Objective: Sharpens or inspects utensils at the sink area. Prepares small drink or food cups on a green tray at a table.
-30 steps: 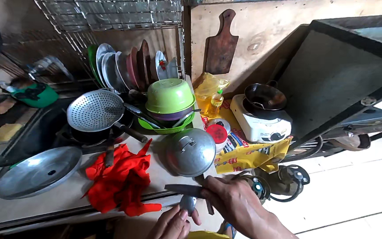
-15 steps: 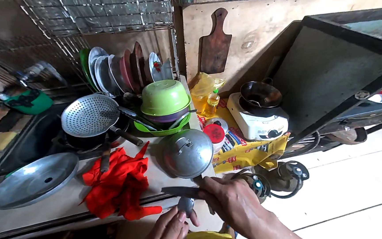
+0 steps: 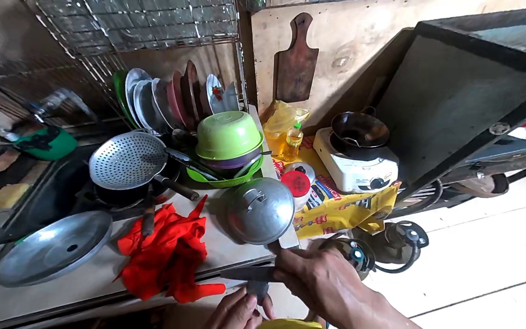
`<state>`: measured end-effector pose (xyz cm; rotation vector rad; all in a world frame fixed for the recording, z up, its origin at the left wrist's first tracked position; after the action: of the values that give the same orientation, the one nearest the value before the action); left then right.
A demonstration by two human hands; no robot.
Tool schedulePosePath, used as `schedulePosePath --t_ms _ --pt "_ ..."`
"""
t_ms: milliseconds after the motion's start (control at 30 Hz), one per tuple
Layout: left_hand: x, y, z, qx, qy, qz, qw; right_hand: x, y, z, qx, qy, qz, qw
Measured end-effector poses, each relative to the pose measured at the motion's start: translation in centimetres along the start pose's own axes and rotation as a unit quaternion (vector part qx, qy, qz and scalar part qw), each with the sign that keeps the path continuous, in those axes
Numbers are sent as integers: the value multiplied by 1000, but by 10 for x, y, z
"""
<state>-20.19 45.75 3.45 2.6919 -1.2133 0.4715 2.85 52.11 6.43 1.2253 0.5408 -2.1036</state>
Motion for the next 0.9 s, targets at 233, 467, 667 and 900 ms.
schedulePosePath --t_ms 233,467,667,900 --pt "2 2 1 3 3 7 1000 -1 4 3 3 11 1 1000" --pt "6 4 2 0 0 -4 1000 1 9 8 -2 2 8 1000" --pt "7 7 1 0 6 8 1000 3 10 8 12 8 -2 1000" --pt "9 11 1 -1 13 7 1000 4 10 13 13 5 -7 1000"
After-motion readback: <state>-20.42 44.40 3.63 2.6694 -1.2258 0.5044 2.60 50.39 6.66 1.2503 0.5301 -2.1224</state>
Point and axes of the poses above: each hand's wrist, its own y-axis away from the middle knuckle, its own x-axis out of the palm, z = x × y, the point moved 1 cm from there along -y, towards the middle knuckle, and after that the axes turned 15 degrees about z, right-handed, at the moved point
